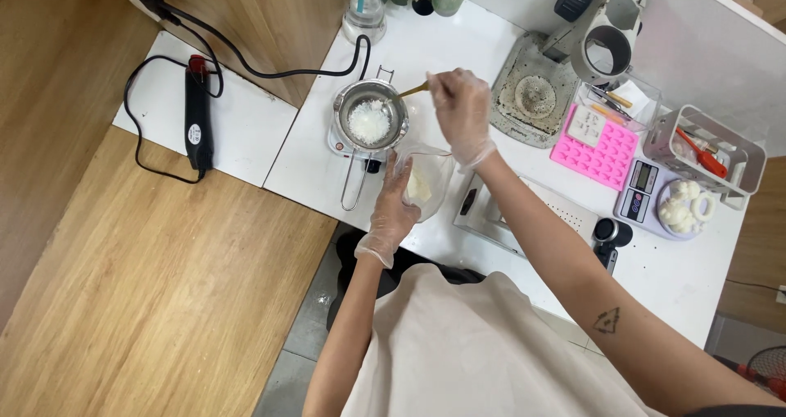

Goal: Transferring wax flakes from a container into a melting pot using a spoon.

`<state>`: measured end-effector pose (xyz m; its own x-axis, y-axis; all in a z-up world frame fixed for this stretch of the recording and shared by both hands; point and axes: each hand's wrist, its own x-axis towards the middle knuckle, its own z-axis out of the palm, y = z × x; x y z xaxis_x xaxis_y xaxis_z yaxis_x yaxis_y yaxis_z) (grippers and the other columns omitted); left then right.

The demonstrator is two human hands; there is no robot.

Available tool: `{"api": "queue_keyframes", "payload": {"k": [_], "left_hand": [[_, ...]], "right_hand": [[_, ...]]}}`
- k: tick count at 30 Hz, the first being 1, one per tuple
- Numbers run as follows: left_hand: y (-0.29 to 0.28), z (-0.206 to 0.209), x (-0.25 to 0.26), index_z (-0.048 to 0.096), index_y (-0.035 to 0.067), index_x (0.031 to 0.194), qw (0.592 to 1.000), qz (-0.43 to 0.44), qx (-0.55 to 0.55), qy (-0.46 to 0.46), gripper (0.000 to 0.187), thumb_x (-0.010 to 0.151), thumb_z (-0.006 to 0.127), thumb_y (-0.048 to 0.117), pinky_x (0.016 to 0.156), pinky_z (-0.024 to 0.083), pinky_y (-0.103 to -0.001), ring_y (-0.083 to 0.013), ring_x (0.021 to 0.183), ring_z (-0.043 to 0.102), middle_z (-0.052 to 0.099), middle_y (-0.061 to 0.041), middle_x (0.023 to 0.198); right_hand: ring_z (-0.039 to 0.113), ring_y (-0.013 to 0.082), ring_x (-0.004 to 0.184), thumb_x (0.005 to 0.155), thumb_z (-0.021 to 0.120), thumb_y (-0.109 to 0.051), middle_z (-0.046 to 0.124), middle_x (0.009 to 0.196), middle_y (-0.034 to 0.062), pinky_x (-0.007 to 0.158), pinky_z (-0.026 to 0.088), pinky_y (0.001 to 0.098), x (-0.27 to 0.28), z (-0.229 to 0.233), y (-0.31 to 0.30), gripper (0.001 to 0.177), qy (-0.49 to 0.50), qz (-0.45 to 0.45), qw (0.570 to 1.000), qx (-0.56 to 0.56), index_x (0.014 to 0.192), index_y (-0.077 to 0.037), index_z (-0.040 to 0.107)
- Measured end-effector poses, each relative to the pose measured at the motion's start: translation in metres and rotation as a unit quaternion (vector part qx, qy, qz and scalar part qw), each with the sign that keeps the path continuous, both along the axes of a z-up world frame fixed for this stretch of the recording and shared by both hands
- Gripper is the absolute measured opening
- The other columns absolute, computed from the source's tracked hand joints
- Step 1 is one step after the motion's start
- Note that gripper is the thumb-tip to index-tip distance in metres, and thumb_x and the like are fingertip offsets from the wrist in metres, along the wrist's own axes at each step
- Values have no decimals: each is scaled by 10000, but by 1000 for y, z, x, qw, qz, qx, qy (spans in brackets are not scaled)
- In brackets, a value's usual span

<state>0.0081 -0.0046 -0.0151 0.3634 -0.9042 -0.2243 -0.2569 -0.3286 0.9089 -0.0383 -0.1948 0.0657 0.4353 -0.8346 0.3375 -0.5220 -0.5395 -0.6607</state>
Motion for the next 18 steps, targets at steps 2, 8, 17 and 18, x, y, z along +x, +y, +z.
{"api": "queue_keyframes", "payload": {"k": [2,8,17,18], "left_hand": [[1,-2,-1,341,234,1573,1000,0,-1,-4,982,683,637,-61,1247,288,-357,-313,1503,261,90,-72,1698],[4,4,-1,344,225,1572,1000,3,-3,-15,980,684,633,-75,1237,314,-356,-321,1496,281,107,-87,1695],[6,20,-1,303,290,1588,999,2,44,3,965,732,593,-50,1229,325,-377,-289,1500,279,85,-15,1704],[7,21,0,299,305,1589,999,1,54,-3,963,738,584,-43,1225,328,-371,-276,1498,287,79,8,1705]], "right_hand": [[582,192,584,940,725,-97,595,653,66,638,458,312,3,-20,-6,152,41,63,975,-207,789,-97,708],[540,194,596,987,711,-167,510,654,8,714,460,359,-26,-30,3,176,20,106,931,-349,815,-134,729],[545,225,647,1097,643,-78,605,681,94,753,452,399,-131,22,51,217,-17,-23,999,34,894,-30,706],[559,235,639,1072,677,-64,605,671,105,741,453,399,-140,20,56,211,5,-10,1000,16,866,-27,700]]}}
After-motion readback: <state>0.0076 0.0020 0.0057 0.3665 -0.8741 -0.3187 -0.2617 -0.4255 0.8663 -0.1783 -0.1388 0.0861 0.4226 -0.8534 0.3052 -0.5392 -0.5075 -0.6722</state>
